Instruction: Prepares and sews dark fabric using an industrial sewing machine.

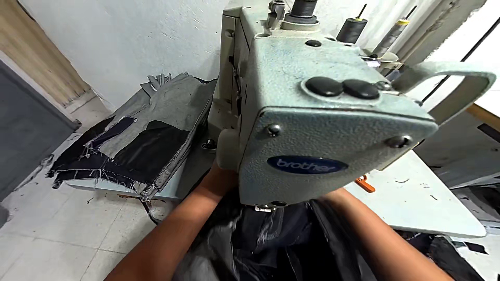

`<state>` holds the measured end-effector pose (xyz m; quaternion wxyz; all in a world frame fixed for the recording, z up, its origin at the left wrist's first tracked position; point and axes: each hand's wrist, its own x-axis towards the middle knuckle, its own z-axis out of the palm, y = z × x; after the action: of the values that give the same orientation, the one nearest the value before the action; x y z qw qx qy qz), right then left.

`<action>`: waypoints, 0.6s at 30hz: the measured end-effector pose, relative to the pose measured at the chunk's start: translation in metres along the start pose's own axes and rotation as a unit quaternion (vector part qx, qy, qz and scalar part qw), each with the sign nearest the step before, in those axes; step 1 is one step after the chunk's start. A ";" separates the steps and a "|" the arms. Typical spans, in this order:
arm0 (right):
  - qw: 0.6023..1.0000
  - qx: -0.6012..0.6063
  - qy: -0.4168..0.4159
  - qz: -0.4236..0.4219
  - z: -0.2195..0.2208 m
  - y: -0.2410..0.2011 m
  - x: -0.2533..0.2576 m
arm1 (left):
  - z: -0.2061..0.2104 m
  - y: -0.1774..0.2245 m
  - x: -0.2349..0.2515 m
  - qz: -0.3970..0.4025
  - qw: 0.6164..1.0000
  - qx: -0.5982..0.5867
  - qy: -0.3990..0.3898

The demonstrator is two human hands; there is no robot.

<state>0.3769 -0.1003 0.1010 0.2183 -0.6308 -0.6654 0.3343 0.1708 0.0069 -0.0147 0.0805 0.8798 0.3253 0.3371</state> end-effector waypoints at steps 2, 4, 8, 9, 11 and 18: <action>0.998 0.032 0.040 -0.048 0.008 0.017 -0.008 | -0.067 0.058 -0.017 -0.079 0.991 0.056 -0.093; 0.994 -0.018 0.087 -0.058 0.015 0.024 -0.011 | -0.096 0.089 -0.044 -0.043 0.982 0.180 -0.031; 0.987 -0.059 0.132 -0.065 0.018 0.027 0.002 | -0.117 0.153 -0.104 0.081 0.989 0.000 -0.127; 0.987 -0.059 0.122 -0.088 0.018 0.039 0.020 | -0.104 0.154 -0.111 0.115 0.980 -0.014 -0.163; 0.978 -0.046 0.128 -0.156 0.025 0.077 0.059 | -0.078 0.141 -0.114 0.143 0.982 0.043 -0.119; 0.981 -0.025 0.186 -0.054 0.020 0.076 -0.017 | -0.061 0.109 -0.122 0.145 0.977 0.154 -0.010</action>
<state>0.4177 -0.1215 0.0348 0.3400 -0.6501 -0.6548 0.1818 0.1197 -0.1584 0.0047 -0.1026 0.9226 0.2420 0.2823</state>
